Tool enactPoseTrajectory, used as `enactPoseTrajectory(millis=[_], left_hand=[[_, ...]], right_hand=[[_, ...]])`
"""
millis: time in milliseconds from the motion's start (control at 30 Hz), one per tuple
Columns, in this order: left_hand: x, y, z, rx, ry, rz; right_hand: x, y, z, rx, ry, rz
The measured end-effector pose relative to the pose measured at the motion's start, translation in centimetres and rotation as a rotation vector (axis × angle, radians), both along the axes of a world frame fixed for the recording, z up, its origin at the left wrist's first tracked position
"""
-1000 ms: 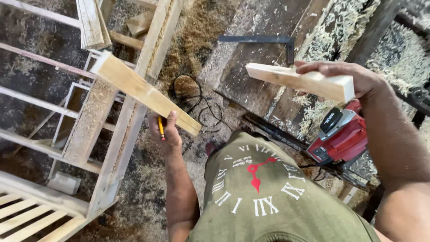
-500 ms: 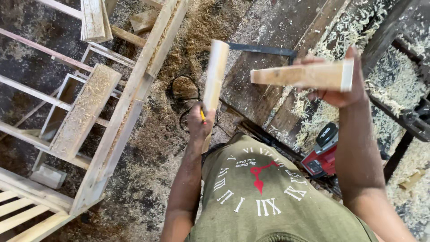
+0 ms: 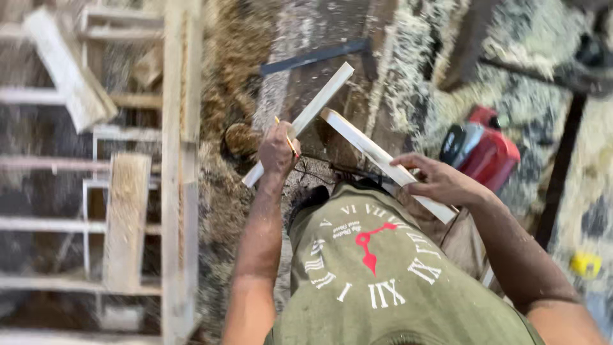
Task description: The person marks wooden strips with a pencil using a try square, then cuts the marked strips with a circular saw and moves the cut pieces among wooden furniture frames on the workshop floor.
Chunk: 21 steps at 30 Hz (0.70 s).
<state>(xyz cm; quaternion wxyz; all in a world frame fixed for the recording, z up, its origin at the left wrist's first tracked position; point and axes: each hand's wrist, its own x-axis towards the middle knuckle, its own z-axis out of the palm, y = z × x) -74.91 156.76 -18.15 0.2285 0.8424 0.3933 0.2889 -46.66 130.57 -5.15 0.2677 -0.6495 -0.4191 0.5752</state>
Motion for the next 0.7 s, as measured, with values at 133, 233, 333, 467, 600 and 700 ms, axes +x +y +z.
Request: enactPoseTrajectory(millis=[133,233,333,467,600,700], left_hand=[[2.3,1.5,-0.4,-0.137,0.153,-0.089],[3.7,1.6,-1.6,0.037,0.085,-0.198],[4.3,1.2,-1.9,-0.023,0.122,-0.155],[4.0,0.9,-1.4,0.068,0.085,-0.162],[2.4,0.9,1.3,0.104,-0.071,-0.179],[0.4,2.0,2.9,-0.022,-0.168,-0.146]], right_hand=[[-3.8,-3.5,-3.1,0.065,0.025,-0.228],[-5.9,-6.8,-4.1,0.14,0.205,-0.369],[-8.3,-9.8,-4.5,0.07,0.458,-0.593],[-11.3,-10.9,-4.9,0.194,0.361,-0.651],[-13.4,-10.6,-4.1,0.236,0.386,-0.741],[-13.8,-10.2,-2.9,0.264,0.446,-0.75]])
